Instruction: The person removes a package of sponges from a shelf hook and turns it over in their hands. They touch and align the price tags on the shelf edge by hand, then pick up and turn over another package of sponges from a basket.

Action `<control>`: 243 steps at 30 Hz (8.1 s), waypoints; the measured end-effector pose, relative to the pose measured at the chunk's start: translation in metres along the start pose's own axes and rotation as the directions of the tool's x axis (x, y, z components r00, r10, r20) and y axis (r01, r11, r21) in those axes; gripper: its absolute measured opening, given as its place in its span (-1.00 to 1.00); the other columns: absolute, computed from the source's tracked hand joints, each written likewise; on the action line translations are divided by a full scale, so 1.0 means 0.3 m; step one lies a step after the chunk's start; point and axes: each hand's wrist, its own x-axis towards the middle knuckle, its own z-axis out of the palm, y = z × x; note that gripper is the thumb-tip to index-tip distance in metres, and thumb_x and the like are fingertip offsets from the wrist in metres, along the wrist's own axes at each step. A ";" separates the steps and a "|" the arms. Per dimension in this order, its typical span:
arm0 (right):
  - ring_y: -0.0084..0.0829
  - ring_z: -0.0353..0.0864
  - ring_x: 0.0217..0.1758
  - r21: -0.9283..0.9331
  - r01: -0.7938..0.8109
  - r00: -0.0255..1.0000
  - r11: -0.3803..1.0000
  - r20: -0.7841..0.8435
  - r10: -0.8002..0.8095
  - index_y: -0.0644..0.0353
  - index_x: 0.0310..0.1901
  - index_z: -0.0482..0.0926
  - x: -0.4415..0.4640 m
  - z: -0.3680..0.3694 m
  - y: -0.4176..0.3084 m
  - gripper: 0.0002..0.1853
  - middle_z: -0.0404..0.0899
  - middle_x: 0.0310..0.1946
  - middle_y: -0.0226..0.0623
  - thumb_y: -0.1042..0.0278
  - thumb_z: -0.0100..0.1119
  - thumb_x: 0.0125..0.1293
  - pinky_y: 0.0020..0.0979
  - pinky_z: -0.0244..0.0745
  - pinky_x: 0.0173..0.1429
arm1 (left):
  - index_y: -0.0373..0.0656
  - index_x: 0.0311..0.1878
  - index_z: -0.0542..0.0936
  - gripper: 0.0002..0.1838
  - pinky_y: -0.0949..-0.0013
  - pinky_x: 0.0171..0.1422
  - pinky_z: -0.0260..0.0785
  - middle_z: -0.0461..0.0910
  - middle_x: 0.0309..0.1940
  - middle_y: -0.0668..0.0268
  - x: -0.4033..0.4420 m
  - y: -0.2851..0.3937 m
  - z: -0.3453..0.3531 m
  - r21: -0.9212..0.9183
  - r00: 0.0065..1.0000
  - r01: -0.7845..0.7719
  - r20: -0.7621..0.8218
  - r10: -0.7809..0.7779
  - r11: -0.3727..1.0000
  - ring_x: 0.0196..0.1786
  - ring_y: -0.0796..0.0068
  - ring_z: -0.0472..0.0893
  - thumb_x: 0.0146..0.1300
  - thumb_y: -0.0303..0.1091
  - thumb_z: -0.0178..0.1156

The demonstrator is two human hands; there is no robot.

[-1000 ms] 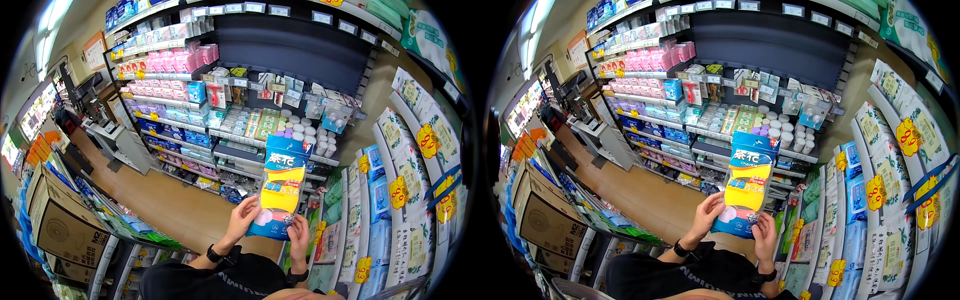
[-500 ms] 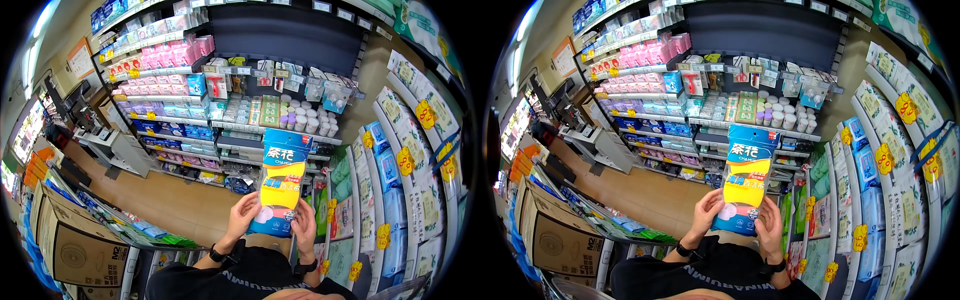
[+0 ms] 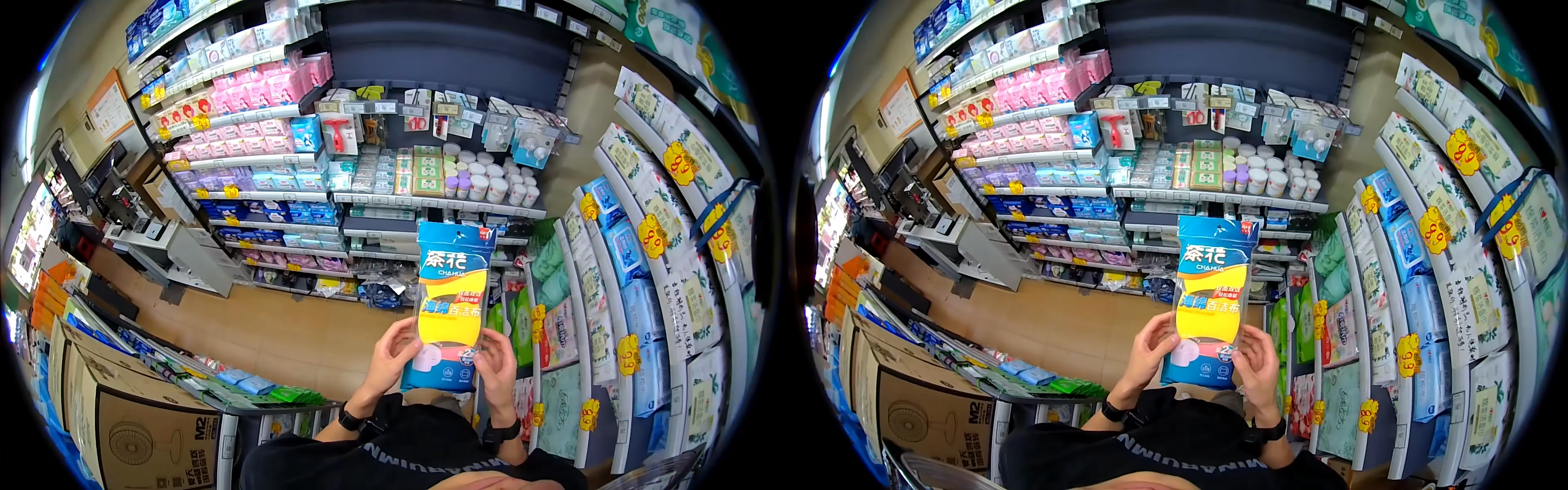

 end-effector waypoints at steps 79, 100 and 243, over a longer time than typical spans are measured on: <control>-0.36 0.55 0.26 0.025 -0.152 0.987 0.988 -0.048 0.153 0.38 0.31 0.28 0.024 0.012 0.073 -0.54 0.52 0.18 -0.02 0.49 0.16 0.47 -0.37 0.43 0.36 | -0.27 0.39 0.35 -0.46 0.39 0.36 0.41 0.53 0.21 0.16 -0.007 0.001 -0.016 0.019 0.987 0.105 -0.123 -0.102 0.994 0.24 0.44 0.56 0.42 -0.46 0.27; -0.39 0.60 0.19 0.051 -0.148 0.986 0.988 -0.069 0.151 0.35 0.31 0.30 0.020 -0.008 0.068 -0.55 0.57 0.15 -0.02 0.52 0.14 0.46 -0.39 0.49 0.29 | -0.37 0.36 0.46 -0.53 0.34 0.42 0.36 0.61 0.21 0.14 0.003 0.001 -0.032 0.031 0.979 0.205 0.000 -0.206 0.978 0.28 0.43 0.56 0.45 -0.42 0.24; -0.40 0.59 0.19 -0.013 0.024 0.956 1.000 -0.293 -0.026 0.38 0.23 0.40 -0.272 -0.146 0.019 -0.58 0.53 0.14 -0.14 0.55 0.24 0.38 -0.41 0.48 0.30 | -0.28 0.27 0.45 -0.53 0.54 0.19 0.48 0.59 -0.04 0.34 -0.077 -0.024 0.141 0.106 0.925 0.290 0.223 -0.307 0.951 0.05 0.65 0.59 0.35 -0.48 0.35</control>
